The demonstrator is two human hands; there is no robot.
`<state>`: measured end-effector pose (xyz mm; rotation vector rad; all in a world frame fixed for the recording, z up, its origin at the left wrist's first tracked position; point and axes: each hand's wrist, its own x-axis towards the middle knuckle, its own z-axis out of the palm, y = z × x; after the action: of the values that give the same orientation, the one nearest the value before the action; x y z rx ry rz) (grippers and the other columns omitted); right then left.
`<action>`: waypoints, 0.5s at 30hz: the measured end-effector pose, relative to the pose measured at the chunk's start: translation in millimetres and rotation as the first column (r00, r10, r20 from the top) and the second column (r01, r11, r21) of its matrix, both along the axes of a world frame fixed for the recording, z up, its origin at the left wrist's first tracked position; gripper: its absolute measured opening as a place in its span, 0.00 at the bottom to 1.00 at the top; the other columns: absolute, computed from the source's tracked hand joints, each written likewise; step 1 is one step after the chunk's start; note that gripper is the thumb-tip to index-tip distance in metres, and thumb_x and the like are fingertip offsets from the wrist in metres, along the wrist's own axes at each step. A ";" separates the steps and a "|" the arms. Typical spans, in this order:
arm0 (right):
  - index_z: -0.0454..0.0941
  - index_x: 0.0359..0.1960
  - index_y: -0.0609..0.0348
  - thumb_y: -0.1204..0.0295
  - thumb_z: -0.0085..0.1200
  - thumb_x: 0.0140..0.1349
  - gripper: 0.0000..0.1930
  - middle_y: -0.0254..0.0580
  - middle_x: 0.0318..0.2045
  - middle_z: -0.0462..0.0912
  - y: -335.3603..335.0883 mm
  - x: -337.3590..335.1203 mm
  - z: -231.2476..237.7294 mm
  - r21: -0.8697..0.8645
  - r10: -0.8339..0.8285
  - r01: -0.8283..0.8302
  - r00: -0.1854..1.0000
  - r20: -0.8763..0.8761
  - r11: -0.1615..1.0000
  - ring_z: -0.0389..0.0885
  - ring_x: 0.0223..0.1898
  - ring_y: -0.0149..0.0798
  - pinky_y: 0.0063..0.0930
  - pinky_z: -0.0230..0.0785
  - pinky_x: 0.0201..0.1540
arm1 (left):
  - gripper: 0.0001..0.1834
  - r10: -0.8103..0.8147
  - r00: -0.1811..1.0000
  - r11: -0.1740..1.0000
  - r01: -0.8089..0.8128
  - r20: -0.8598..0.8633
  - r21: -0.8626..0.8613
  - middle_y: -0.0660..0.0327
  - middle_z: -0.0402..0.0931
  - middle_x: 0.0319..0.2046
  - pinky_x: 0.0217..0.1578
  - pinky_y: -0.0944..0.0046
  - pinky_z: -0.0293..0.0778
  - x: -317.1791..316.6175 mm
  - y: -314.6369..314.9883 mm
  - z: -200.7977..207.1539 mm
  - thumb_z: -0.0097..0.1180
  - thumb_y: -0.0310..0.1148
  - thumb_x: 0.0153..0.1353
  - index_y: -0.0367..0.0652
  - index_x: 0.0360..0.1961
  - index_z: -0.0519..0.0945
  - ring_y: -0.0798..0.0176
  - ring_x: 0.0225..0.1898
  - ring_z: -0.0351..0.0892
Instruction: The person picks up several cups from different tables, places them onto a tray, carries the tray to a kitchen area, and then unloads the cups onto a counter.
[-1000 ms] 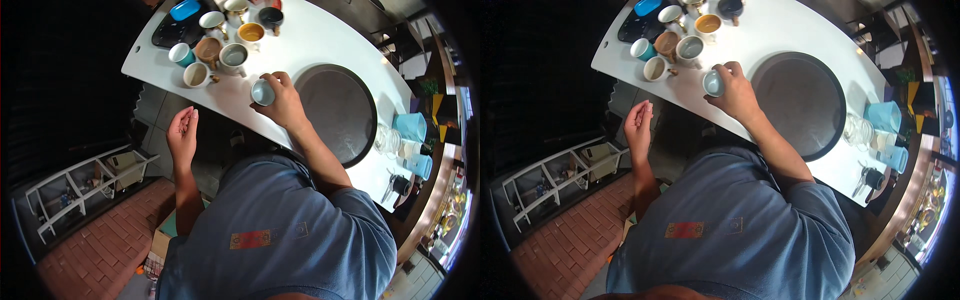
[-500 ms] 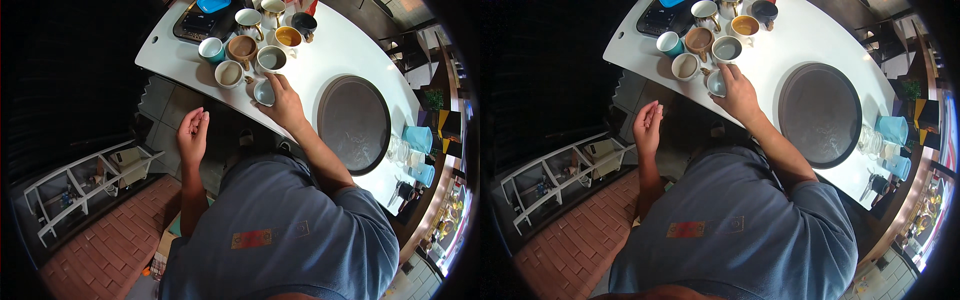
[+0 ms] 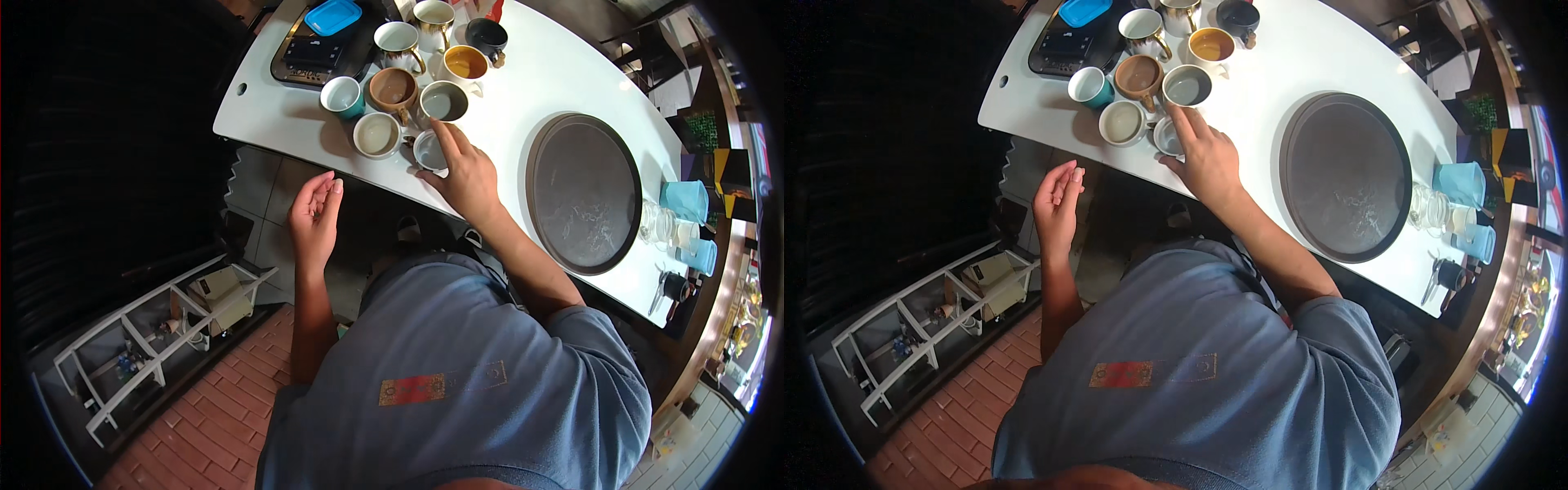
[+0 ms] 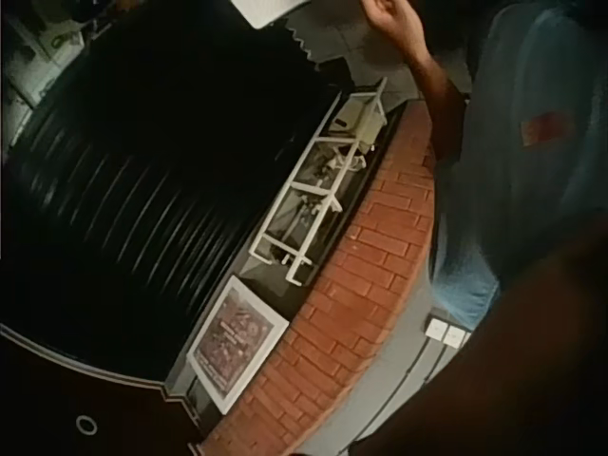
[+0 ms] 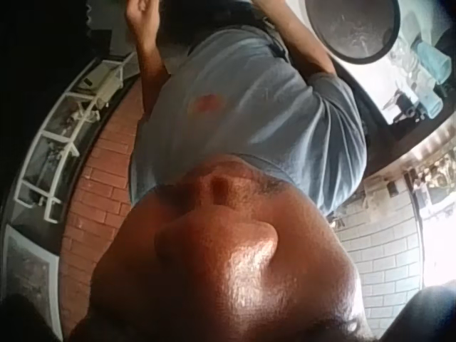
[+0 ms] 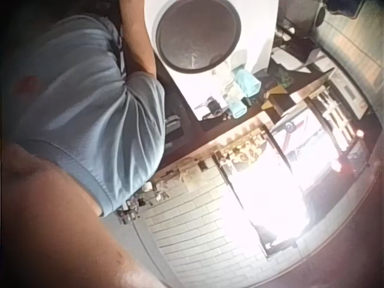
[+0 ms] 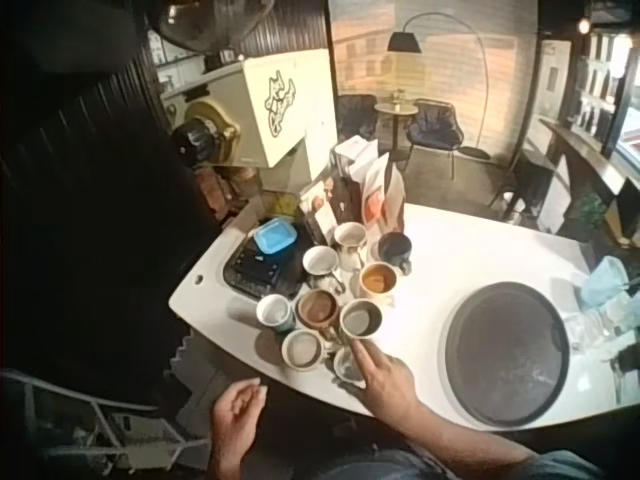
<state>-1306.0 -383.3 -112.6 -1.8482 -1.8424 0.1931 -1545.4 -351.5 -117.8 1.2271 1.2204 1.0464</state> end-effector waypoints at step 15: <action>0.74 0.50 0.58 0.62 0.63 0.53 0.24 0.43 0.40 0.78 -78.3 133.1 18.9 0.146 -0.528 0.536 0.844 -0.090 0.832 0.80 0.31 0.39 0.32 0.73 0.31 | 0.09 -0.249 0.966 0.966 0.243 0.067 0.083 0.65 0.76 0.29 0.35 0.74 0.71 89.1 -7.6 29.2 0.56 0.27 0.63 0.34 0.42 0.78 0.75 0.30 0.73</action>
<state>-1172.9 -461.5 -93.7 -2.1296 -1.1993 -0.1165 -1456.3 -359.1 -88.6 1.3461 0.9490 0.9516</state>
